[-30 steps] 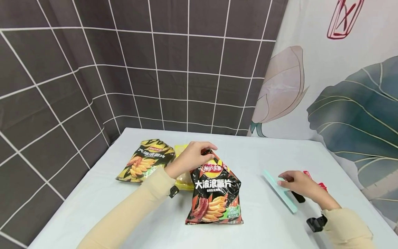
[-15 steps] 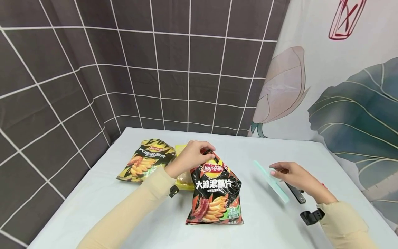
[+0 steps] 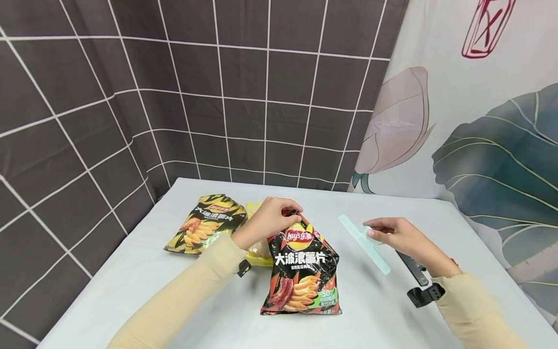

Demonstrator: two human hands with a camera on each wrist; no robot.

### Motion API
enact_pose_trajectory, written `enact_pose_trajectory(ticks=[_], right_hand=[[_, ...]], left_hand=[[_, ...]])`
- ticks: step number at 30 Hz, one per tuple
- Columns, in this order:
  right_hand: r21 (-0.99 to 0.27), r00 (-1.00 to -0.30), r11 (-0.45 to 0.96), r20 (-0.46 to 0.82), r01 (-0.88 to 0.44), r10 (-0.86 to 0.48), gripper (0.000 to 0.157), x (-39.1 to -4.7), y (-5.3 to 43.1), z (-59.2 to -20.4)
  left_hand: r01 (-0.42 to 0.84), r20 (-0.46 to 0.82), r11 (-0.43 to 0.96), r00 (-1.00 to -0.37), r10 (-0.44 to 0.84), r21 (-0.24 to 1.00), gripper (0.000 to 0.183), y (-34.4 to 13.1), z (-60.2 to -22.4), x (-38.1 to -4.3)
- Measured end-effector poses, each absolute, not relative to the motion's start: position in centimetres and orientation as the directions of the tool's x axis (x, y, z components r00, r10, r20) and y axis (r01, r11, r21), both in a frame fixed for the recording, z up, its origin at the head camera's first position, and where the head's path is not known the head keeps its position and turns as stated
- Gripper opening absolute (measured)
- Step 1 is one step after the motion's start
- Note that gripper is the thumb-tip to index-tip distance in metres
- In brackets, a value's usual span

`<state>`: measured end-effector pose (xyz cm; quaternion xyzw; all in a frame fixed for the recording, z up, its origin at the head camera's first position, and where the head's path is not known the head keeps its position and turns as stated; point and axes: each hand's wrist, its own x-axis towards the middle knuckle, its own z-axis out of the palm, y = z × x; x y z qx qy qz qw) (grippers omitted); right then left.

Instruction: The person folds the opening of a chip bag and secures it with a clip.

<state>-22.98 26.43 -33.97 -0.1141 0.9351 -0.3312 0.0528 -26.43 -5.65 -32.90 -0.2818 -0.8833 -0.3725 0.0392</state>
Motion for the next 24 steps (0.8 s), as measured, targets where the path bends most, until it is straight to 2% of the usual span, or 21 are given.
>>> enact_pose_trajectory(ticks=[24], right_hand=[[-0.702,-0.949,0.670,0.025,-0.241,-0.315,0.038,-23.8,22.2,-32.9]], left_hand=[[0.546,0.305,0.543,-0.826,0.473,0.638,0.018,-5.7,-33.2,-26.5]])
